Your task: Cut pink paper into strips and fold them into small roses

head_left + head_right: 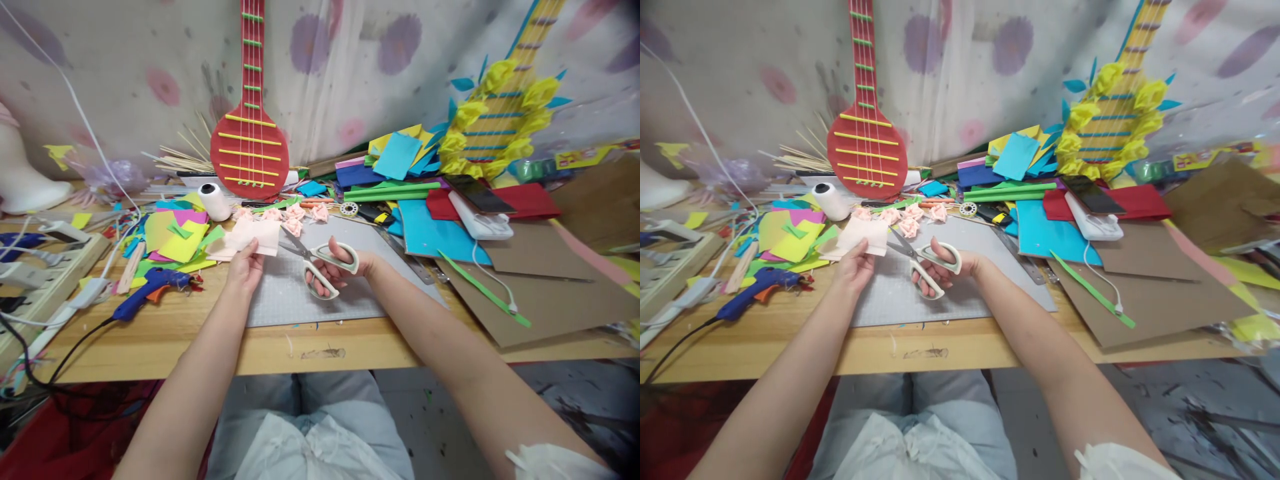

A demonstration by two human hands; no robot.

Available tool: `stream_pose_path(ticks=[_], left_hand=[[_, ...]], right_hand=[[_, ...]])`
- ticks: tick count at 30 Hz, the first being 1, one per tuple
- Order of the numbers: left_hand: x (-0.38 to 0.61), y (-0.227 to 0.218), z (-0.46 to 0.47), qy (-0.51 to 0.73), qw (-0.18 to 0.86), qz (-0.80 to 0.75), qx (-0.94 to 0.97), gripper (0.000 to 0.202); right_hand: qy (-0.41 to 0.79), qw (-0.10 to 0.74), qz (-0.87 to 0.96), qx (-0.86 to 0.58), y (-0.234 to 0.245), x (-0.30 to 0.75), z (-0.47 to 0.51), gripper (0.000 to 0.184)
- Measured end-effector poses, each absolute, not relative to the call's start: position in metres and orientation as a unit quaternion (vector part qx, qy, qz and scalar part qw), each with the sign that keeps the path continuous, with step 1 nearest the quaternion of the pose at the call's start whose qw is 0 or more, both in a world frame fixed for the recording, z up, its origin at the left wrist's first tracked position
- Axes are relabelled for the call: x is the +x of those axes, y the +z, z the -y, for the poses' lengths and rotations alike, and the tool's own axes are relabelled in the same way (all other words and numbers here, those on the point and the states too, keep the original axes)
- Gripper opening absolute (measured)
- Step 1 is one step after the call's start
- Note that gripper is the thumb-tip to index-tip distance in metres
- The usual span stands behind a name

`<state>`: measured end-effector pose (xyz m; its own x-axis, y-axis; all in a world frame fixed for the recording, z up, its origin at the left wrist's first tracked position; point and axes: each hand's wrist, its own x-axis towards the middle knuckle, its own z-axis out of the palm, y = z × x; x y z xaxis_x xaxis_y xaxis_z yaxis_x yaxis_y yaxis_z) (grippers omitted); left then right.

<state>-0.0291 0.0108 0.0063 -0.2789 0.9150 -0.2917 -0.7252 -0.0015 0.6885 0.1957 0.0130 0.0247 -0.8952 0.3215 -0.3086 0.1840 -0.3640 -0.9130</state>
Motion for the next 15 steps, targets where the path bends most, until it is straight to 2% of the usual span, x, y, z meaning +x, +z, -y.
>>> stream_pose_path(ticks=[4, 15], left_hand=[[-0.026, 0.005, -0.007, 0.690, 0.595, -0.381, 0.162, 0.026], [-0.019, 0.003, 0.000, 0.670, 0.597, -0.349, 0.268, 0.044]], right_hand=[[0.800, 0.055, 0.559, -0.208, 0.026, 0.198, -0.013, 0.096], [0.815, 0.113, 0.536, -0.188, 0.009, 0.202, -0.016, 0.103]])
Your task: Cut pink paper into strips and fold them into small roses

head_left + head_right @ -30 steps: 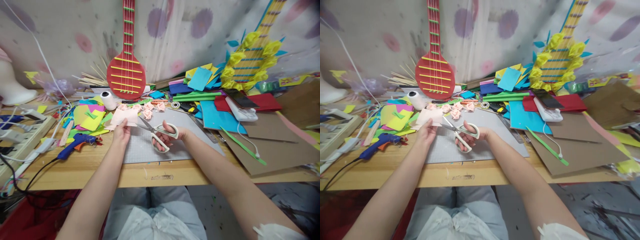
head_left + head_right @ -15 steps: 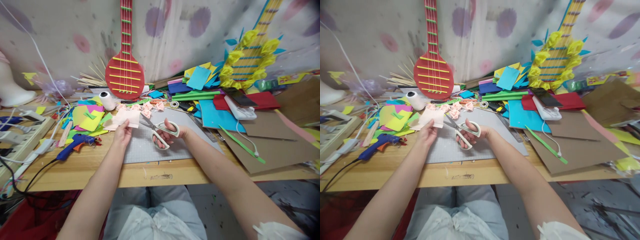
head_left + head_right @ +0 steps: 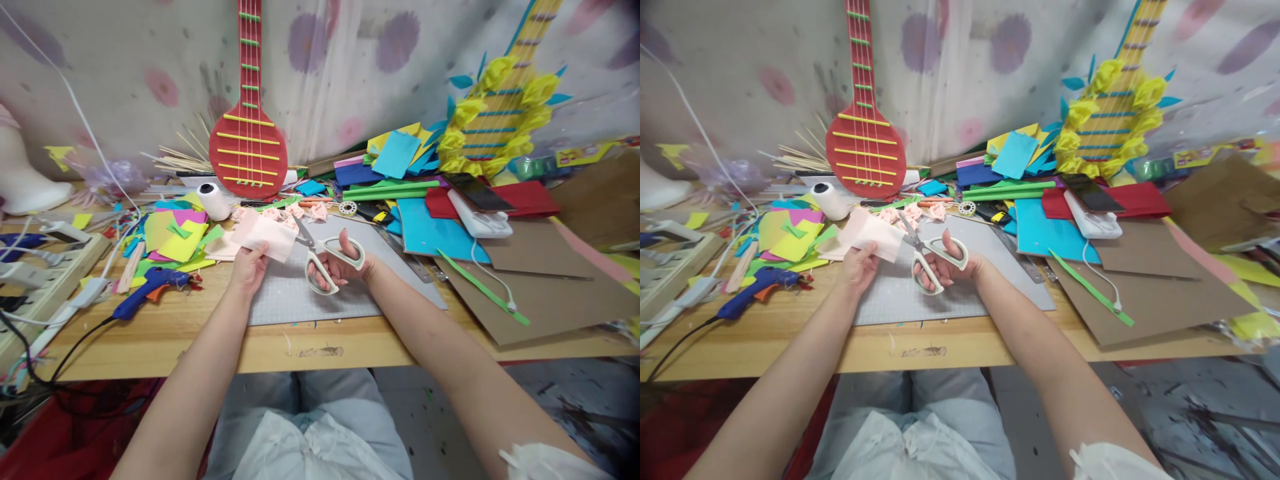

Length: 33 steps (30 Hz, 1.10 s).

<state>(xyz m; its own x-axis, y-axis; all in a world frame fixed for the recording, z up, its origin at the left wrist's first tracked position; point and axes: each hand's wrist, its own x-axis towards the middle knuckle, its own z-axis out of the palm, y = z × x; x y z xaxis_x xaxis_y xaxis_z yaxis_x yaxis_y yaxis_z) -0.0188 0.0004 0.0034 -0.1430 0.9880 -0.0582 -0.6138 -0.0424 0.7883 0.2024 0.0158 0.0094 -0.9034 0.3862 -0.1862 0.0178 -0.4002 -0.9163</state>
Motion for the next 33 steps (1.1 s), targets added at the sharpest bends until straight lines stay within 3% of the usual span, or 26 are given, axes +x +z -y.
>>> stream_pose_path(ticks=[7, 12, 21, 33], left_hand=[[-0.014, 0.002, 0.003, 0.654, 0.600, -0.354, 0.296, 0.037], [-0.015, -0.001, -0.001, 0.651, 0.595, -0.366, 0.299, 0.043], [-0.021, -0.002, -0.002, 0.649, 0.591, -0.364, 0.311, 0.049], [-0.020, -0.004, -0.004, 0.654, 0.600, -0.368, 0.276, 0.039]], right_hand=[[0.820, 0.130, 0.533, -0.160, 0.007, 0.200, -0.016, 0.098], [0.819, 0.154, 0.533, -0.147, 0.003, 0.201, -0.014, 0.094], [0.806, 0.208, 0.539, -0.131, -0.017, 0.212, -0.024, 0.073], [0.804, 0.143, 0.569, -0.100, 0.003, 0.232, -0.007, 0.092]])
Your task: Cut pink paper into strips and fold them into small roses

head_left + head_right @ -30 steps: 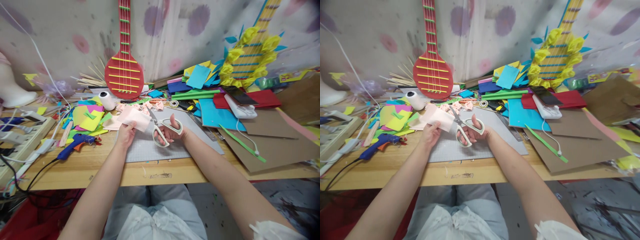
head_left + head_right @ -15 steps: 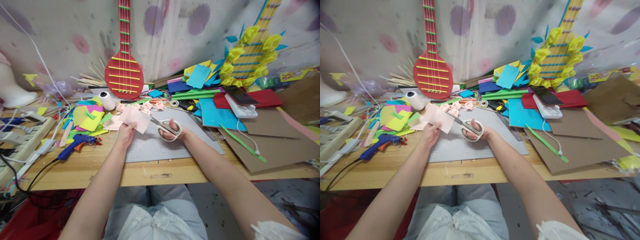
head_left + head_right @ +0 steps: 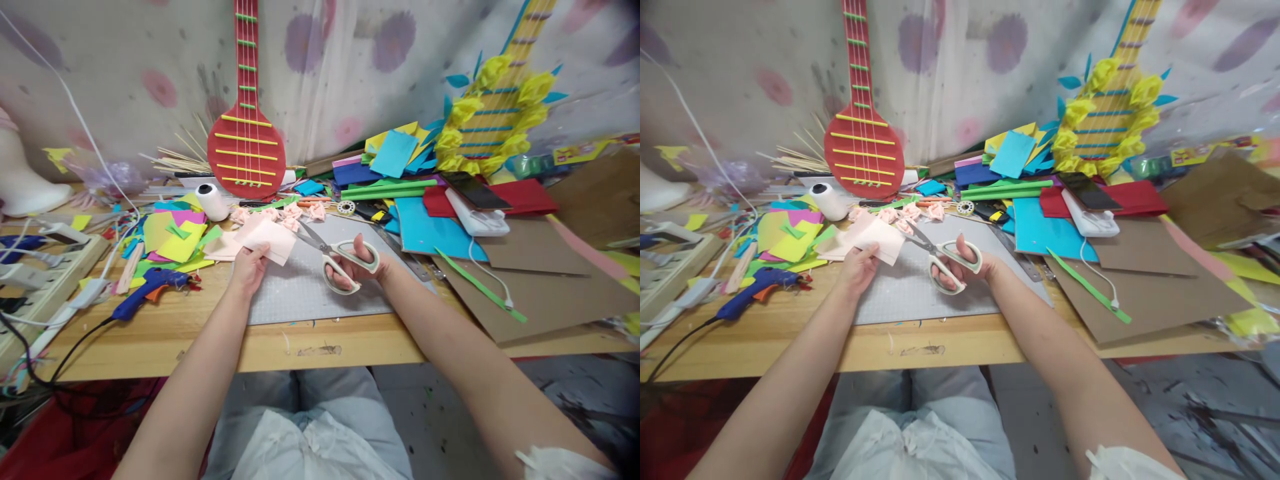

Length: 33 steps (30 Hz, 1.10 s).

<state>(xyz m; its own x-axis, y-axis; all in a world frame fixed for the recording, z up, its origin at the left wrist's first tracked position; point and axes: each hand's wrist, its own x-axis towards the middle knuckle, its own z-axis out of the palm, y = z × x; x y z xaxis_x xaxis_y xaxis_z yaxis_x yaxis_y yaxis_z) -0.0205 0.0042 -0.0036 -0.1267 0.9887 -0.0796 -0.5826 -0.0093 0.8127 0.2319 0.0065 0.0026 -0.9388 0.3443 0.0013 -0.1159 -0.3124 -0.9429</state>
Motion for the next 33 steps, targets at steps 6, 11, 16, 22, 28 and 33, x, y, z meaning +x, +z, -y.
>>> stream_pose_path(ticks=[6, 11, 16, 22, 28, 33], left_hand=[[-0.020, 0.000, -0.006, 0.687, 0.609, -0.356, 0.175, 0.024], [-0.021, 0.004, -0.006, 0.695, 0.618, -0.348, 0.114, 0.026], [-0.022, 0.006, -0.005, 0.692, 0.631, -0.331, 0.115, 0.024], [-0.021, 0.007, -0.003, 0.691, 0.636, -0.325, 0.114, 0.024], [-0.022, 0.007, -0.004, 0.689, 0.640, -0.326, 0.093, 0.021], [-0.022, 0.008, -0.003, 0.688, 0.636, -0.334, 0.100, 0.023]], right_hand=[[0.798, 0.022, 0.597, -0.079, 0.008, 0.222, -0.006, 0.094], [0.813, 0.000, 0.575, -0.088, 0.003, 0.210, -0.011, 0.091], [0.821, 0.013, 0.566, -0.069, 0.005, 0.208, -0.016, 0.094], [0.818, 0.006, 0.569, -0.078, 0.009, 0.212, -0.015, 0.096], [0.826, 0.002, 0.556, -0.090, 0.001, 0.212, -0.014, 0.091], [0.834, 0.014, 0.545, -0.088, 0.001, 0.212, -0.015, 0.089]])
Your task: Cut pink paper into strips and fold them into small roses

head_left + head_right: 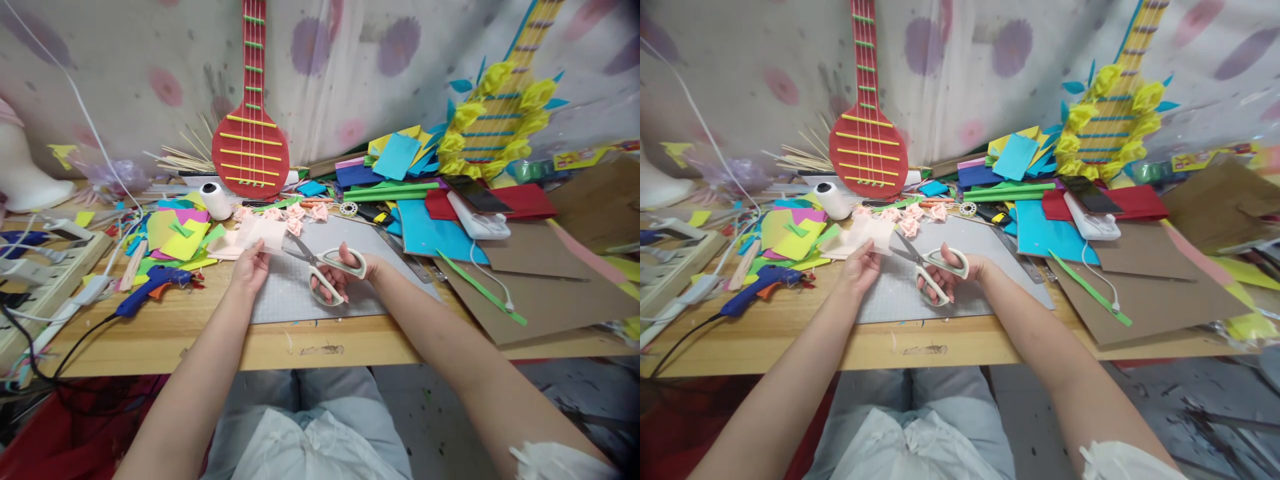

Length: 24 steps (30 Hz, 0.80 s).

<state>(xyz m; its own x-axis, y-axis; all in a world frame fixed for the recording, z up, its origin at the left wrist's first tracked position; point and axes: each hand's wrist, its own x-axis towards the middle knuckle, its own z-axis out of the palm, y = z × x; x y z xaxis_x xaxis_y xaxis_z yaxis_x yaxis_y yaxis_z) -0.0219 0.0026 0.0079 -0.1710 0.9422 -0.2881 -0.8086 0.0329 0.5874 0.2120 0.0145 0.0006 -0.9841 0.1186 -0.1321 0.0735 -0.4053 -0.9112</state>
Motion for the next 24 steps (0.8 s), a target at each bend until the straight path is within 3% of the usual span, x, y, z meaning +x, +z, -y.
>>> stream_pose_path(ticks=[24], left_hand=[[-0.0187, 0.0012, 0.0016, 0.665, 0.607, -0.346, 0.264, 0.038]], right_hand=[[0.832, 0.059, 0.546, -0.083, 0.0081, 0.2216, -0.0075, 0.096]])
